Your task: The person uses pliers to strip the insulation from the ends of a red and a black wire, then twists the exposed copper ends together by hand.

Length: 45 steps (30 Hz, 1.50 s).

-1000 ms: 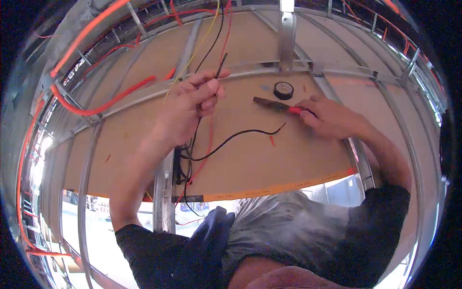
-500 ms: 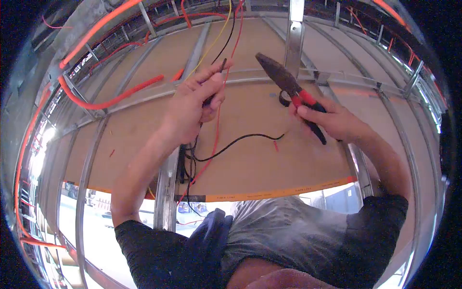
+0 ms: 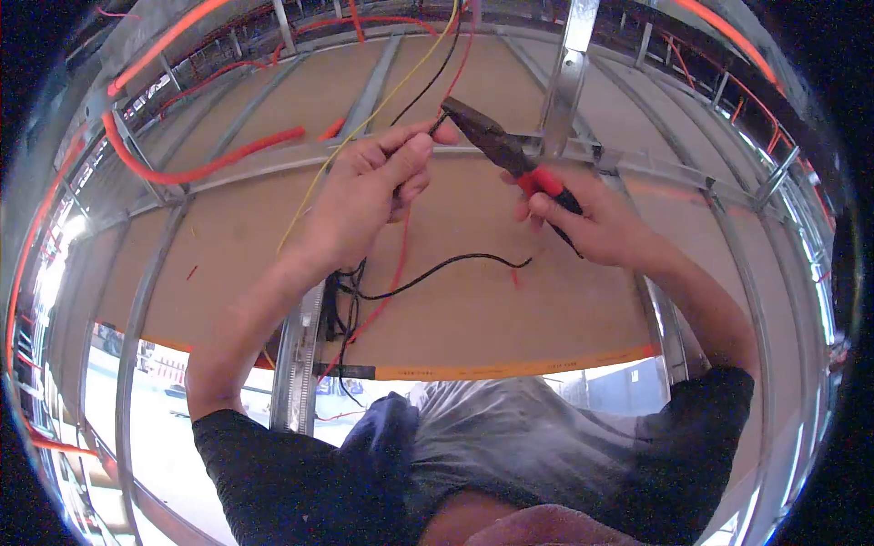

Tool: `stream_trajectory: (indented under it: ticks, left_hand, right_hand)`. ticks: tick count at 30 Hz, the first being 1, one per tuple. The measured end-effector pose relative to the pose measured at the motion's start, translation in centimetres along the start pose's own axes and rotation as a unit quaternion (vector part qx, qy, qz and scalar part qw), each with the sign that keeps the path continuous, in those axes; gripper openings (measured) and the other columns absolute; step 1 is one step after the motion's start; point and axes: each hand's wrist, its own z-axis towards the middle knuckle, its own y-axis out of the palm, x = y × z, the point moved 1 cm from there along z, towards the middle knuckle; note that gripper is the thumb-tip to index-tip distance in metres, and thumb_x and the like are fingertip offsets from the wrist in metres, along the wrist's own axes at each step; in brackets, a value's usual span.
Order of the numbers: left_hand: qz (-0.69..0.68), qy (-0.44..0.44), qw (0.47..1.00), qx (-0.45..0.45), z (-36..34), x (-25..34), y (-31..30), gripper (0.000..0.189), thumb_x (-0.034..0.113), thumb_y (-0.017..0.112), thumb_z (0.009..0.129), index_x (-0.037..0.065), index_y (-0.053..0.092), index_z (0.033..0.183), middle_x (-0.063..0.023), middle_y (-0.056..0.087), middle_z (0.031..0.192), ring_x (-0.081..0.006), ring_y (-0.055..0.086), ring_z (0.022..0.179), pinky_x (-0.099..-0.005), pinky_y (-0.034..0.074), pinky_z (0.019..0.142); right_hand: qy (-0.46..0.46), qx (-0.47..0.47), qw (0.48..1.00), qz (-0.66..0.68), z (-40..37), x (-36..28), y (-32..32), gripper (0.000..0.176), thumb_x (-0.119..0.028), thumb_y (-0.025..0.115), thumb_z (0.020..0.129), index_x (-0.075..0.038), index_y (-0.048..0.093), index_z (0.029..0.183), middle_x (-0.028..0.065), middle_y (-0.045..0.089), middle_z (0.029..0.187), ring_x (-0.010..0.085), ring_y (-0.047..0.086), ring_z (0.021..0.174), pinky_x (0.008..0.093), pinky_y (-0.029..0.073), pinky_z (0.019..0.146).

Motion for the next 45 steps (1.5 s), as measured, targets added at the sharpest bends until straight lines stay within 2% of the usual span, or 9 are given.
stream_trajectory:
  ticks: [9, 15, 17, 21, 25, 30, 33, 35, 45]
  left_hand:
    - [0.0, 0.004, 1.0, -0.006, -0.3, 0.1, -0.7, 0.032, 0.032, 0.052, 0.1, 0.01, 0.063, 0.12, 0.0105, 0.035, 0.062, 0.0001, 0.03, 0.055, -0.0176, 0.021, 0.046]
    - [-0.004, 0.002, 1.0, -0.008, -0.4, 0.1, -0.9, 0.032, 0.033, 0.052, 0.1, 0.009, 0.063, 0.119, 0.0102, 0.035, 0.062, 0.0003, 0.03, 0.054, -0.0176, 0.021, 0.046]
    - [-0.013, 0.004, 1.0, -0.012, -0.3, -0.1, -1.0, 0.032, 0.033, 0.052, 0.1, 0.009, 0.063, 0.119, 0.0101, 0.035, 0.062, 0.0003, 0.03, 0.054, -0.0175, 0.021, 0.046]
    - [-0.037, 0.0, 0.999, -0.015, -0.2, -0.4, -1.3, 0.032, 0.032, 0.053, 0.1, 0.008, 0.063, 0.119, 0.0097, 0.036, 0.062, 0.0002, 0.031, 0.054, -0.0174, 0.021, 0.045]
    - [-0.036, -0.01, 0.999, -0.01, -0.5, 0.1, -1.2, 0.031, 0.03, 0.053, 0.1, 0.008, 0.063, 0.119, 0.0095, 0.036, 0.062, 0.0002, 0.031, 0.054, -0.0175, 0.021, 0.045]
    - [0.079, 0.034, 0.992, 0.089, -1.1, 0.2, 0.0, 0.028, 0.028, 0.053, 0.099, 0.007, 0.06, 0.116, 0.0074, 0.043, 0.063, -0.0011, 0.035, 0.055, -0.0193, 0.025, 0.047]
    - [0.078, 0.05, 0.992, 0.091, -0.9, -0.1, -0.4, 0.023, 0.026, 0.054, 0.099, 0.006, 0.058, 0.108, 0.0062, 0.045, 0.063, -0.0022, 0.036, 0.055, -0.0201, 0.027, 0.049]
    - [0.072, 0.068, 0.991, 0.089, -0.9, 0.0, -0.4, 0.02, 0.025, 0.055, 0.099, 0.005, 0.057, 0.104, 0.0062, 0.045, 0.063, -0.0023, 0.036, 0.055, -0.0202, 0.027, 0.049]
    - [0.07, 0.145, 0.985, 0.066, -1.0, -0.4, -0.7, 0.015, 0.018, 0.054, 0.099, 0.003, 0.055, 0.096, 0.0055, 0.047, 0.062, -0.0025, 0.039, 0.055, -0.0205, 0.03, 0.05]
  right_hand:
    - [0.024, -0.009, 1.0, 0.0, 0.6, -0.3, 0.6, 0.037, -0.019, 0.052, 0.099, -0.002, 0.051, 0.132, 0.003, 0.063, 0.094, 0.0098, 0.056, 0.08, 0.0272, 0.048, 0.074]
    - [0.044, -0.012, 0.999, 0.003, 0.5, -0.6, 1.1, 0.024, -0.018, 0.054, 0.098, -0.001, 0.055, 0.116, 0.0032, 0.063, 0.095, 0.0101, 0.057, 0.081, 0.0269, 0.048, 0.075]
    - [-0.046, 0.02, 0.996, -0.076, 0.5, 0.2, 1.3, 0.02, -0.017, 0.054, 0.098, -0.001, 0.054, 0.11, 0.0032, 0.062, 0.093, 0.0105, 0.056, 0.08, 0.027, 0.048, 0.074]
    - [-0.02, 0.025, 0.997, -0.073, 0.5, 0.4, 1.8, 0.022, -0.016, 0.053, 0.098, 0.0, 0.054, 0.113, 0.0025, 0.06, 0.089, 0.0111, 0.055, 0.077, 0.0283, 0.047, 0.071]
    - [-0.066, 0.113, 0.984, -0.124, 0.5, -0.2, 2.2, 0.025, -0.013, 0.056, 0.095, 0.0, 0.054, 0.117, 0.0056, 0.057, 0.083, 0.0148, 0.053, 0.072, 0.031, 0.046, 0.068]
    - [-0.036, 0.132, 0.976, -0.168, 0.5, -0.9, 2.3, 0.028, -0.01, 0.058, 0.092, -0.001, 0.055, 0.119, 0.0108, 0.056, 0.079, 0.0195, 0.054, 0.07, 0.0337, 0.045, 0.069]
    - [-0.077, 0.154, 0.964, -0.202, 0.6, -1.0, 2.5, 0.029, -0.011, 0.06, 0.091, -0.001, 0.055, 0.117, 0.0125, 0.058, 0.081, 0.0231, 0.055, 0.071, 0.0363, 0.045, 0.07]
    - [-0.03, 0.105, 0.97, -0.217, 0.7, -2.1, 2.5, 0.037, -0.016, 0.057, 0.091, -0.005, 0.053, 0.127, 0.0211, 0.063, 0.112, 0.04, 0.06, 0.106, 0.0459, 0.046, 0.092]
    - [-0.116, 0.154, 0.965, -0.178, 2.6, -1.5, 4.9, 0.051, -0.004, 0.056, 0.086, -0.007, 0.044, 0.135, 0.0212, 0.053, 0.122, 0.0415, 0.052, 0.114, 0.0469, 0.043, 0.097]
